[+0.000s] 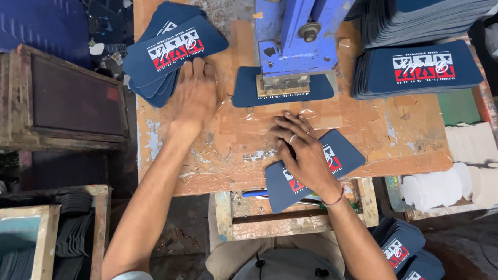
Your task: Using a pressing machine to apply labels or branding to cap visors.
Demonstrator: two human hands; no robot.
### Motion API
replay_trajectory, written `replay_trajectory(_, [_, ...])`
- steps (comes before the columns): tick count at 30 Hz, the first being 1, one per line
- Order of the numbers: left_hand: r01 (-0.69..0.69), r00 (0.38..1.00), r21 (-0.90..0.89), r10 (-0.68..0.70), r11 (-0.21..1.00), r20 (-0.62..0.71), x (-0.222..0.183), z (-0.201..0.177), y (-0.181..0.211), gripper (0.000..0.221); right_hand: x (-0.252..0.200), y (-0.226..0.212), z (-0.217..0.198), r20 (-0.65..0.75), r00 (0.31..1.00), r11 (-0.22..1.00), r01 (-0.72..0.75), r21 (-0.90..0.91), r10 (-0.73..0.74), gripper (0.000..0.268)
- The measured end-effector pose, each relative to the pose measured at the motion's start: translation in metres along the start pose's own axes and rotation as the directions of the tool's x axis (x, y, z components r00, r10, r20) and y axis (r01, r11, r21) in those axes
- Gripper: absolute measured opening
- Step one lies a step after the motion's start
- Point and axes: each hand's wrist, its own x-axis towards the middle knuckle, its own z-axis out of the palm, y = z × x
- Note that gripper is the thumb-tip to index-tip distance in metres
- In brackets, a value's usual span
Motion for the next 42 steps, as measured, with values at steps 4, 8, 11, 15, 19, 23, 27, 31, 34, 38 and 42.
replay_trajectory(4, [-0.06, 0.993, -0.103, 0.049, 0.993, -0.106, -0.017, -0.027, 0.011, 0.031, 0.0, -0.002, -0.002, -0.009, 1.0, 1.0, -0.003, 0.001, 0.003, 0.022])
replay_trajectory(8, [-0.045, 0.999, -0.323, 0.044, 0.945, -0.009, -0.035, -0.032, 0.009, 0.012, 0.0, -0.002, -0.002, -0.006, 1.0, 1.0, 0.003, 0.008, -0.003, 0.022])
replay_trajectory(11, [-0.004, 0.999, -0.488, 0.023, 0.873, 0.033, -0.034, -0.025, -0.003, 0.011, 0.001, -0.001, -0.003, 0.0, 1.0, 1.0, -0.003, 0.012, 0.003, 0.022])
replay_trajectory(15, [-0.191, 0.981, -0.526, 0.147, 0.829, -0.125, -0.016, -0.052, -0.002, 0.061, 0.0, -0.002, -0.001, 0.008, 1.0, 1.0, -0.011, 0.013, 0.011, 0.021])
replay_trajectory(19, [0.063, 0.997, -0.67, -0.024, 0.739, 0.068, -0.01, -0.047, -0.001, 0.035, 0.0, -0.001, -0.002, 0.0, 1.0, 1.0, -0.003, 0.002, 0.003, 0.021])
replay_trajectory(23, [-0.046, 0.986, -0.612, -0.063, 0.789, -0.156, -0.033, -0.046, 0.007, 0.013, 0.0, -0.001, -0.001, 0.007, 1.0, 1.0, 0.007, 0.007, -0.007, 0.021])
replay_trajectory(27, [-0.099, 0.9, -0.679, -0.225, 0.728, -0.373, -0.079, -0.087, 0.016, 0.011, 0.001, 0.0, -0.002, -0.004, 1.0, 1.0, 0.003, 0.009, -0.003, 0.021])
replay_trajectory(31, [0.023, 0.908, -0.839, -0.363, 0.543, -0.21, -0.089, -0.135, 0.025, 0.012, -0.003, 0.0, 0.003, 0.002, 1.0, 1.0, 0.007, 0.006, -0.007, 0.02])
replay_trajectory(34, [0.016, 0.935, -0.893, -0.322, 0.449, -0.145, -0.066, -0.154, 0.043, 0.022, 0.002, 0.002, 0.0, -0.031, 0.998, 0.998, 0.062, -0.02, -0.062, 0.021])
replay_trajectory(38, [-0.207, 0.884, -0.782, -0.23, 0.588, -0.407, -0.013, -0.153, 0.071, 0.032, 0.002, -0.004, -0.002, -0.022, 0.999, 0.999, 0.045, -0.014, -0.045, 0.02])
replay_trajectory(42, [-0.357, 0.788, -0.76, -0.262, 0.544, -0.557, 0.054, -0.123, 0.075, 0.039, 0.003, -0.008, -0.005, -0.013, 0.999, 0.999, 0.036, 0.001, -0.036, 0.019])
